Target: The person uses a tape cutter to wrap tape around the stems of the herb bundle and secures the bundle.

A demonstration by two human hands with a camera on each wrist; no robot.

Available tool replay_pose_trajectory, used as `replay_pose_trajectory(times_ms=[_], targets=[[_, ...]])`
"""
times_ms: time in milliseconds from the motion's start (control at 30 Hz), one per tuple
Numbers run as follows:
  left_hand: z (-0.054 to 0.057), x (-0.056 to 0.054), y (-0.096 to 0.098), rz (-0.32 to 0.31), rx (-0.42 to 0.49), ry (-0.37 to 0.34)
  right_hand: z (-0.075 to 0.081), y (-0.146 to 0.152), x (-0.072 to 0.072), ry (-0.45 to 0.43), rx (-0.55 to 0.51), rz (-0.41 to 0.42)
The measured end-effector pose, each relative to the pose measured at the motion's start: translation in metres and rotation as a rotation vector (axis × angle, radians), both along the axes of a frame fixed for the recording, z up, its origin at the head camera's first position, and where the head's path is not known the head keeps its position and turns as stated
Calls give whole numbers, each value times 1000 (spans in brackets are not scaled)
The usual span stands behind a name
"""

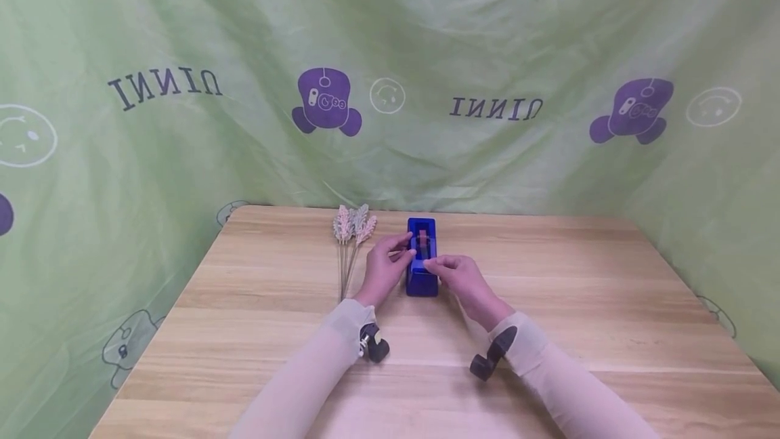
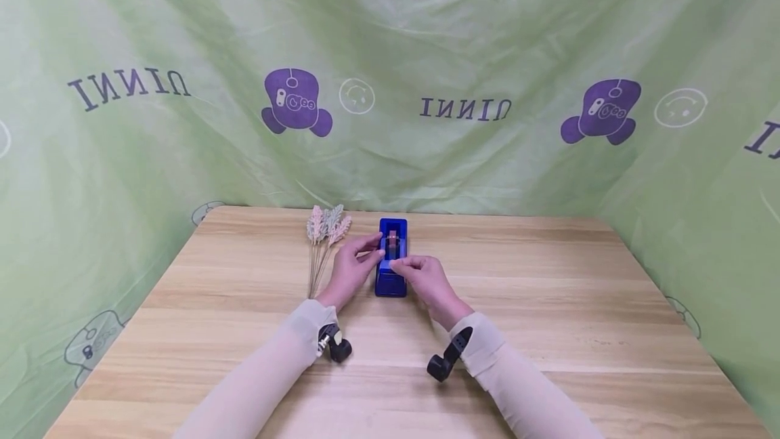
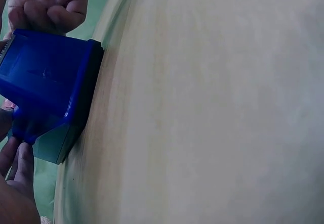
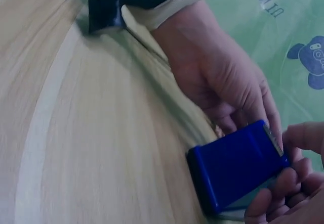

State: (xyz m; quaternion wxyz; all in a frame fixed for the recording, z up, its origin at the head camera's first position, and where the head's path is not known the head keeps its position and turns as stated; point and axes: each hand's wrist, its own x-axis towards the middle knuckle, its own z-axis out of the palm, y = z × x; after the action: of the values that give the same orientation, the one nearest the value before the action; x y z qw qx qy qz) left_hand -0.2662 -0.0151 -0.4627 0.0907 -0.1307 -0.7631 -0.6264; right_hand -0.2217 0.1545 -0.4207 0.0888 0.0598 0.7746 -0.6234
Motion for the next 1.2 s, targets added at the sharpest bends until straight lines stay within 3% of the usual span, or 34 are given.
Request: replay_pose_trajectory(times_ms=[233, 467, 967, 1200], targets=[[2, 3, 1, 7, -12, 22, 6, -2, 3, -51, -5, -25], [5, 4, 1, 5, -22, -8, 12, -3, 7, -80, -17, -24], [5, 4, 0, 3, -54, -21, 16, -6, 21, -83, -83, 6], [3, 2, 0, 3, -55, -7, 20, -7, 31, -73, -65, 36]])
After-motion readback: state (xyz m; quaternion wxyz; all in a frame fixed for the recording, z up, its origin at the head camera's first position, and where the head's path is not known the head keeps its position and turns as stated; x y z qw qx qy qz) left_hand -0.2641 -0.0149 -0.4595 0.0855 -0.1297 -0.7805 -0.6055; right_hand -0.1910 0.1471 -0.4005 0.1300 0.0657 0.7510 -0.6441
